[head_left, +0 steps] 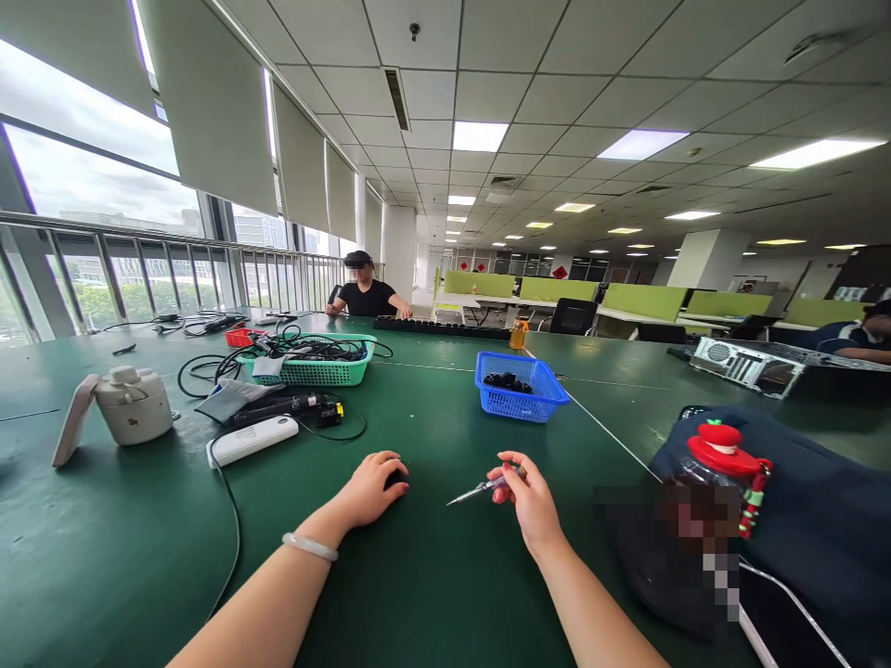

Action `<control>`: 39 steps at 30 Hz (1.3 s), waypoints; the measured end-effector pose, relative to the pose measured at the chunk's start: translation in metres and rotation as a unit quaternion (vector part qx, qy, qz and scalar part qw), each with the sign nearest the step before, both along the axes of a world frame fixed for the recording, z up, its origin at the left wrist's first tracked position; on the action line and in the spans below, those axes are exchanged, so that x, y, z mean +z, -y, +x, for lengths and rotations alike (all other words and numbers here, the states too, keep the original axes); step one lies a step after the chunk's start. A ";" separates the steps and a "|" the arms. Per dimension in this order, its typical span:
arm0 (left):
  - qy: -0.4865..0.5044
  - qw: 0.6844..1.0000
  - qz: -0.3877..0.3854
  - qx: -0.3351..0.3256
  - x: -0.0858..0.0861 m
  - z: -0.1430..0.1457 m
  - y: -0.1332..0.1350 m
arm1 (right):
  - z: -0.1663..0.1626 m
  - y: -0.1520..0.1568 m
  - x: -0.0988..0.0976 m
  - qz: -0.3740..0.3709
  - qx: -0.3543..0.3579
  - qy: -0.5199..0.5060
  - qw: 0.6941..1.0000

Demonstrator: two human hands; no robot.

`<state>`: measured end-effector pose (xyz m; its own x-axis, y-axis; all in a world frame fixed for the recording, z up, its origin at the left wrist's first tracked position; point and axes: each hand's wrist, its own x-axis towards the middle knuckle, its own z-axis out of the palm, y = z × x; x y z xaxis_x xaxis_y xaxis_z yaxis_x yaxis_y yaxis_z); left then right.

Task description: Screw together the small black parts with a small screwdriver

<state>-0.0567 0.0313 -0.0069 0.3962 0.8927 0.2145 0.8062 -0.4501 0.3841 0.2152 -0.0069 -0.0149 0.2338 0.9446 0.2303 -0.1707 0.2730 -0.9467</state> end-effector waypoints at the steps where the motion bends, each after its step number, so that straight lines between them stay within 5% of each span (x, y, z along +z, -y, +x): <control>1: -0.013 1.000 -0.001 0.027 0.001 -0.013 -0.004 | 0.000 0.000 0.001 -0.001 0.010 0.008 1.000; 8: -0.067 0.968 0.025 0.240 -0.001 -0.098 -0.022 | 0.000 0.002 0.004 -0.003 0.045 0.024 0.999; 13: -0.068 0.948 0.048 0.306 -0.008 -0.127 -0.033 | 0.000 0.003 0.006 0.004 0.042 0.031 0.999; 23: -0.057 0.942 0.123 0.307 0.002 -0.131 -0.044 | 0.000 0.001 0.004 -0.011 0.043 0.035 0.998; 34: 0.189 0.895 0.149 0.375 0.017 -0.133 -0.033 | -0.002 0.003 0.001 -0.011 0.043 0.044 0.998; 39: 0.201 0.882 0.144 0.400 0.022 -0.131 -0.030 | -0.003 0.005 0.002 -0.014 0.040 0.035 0.998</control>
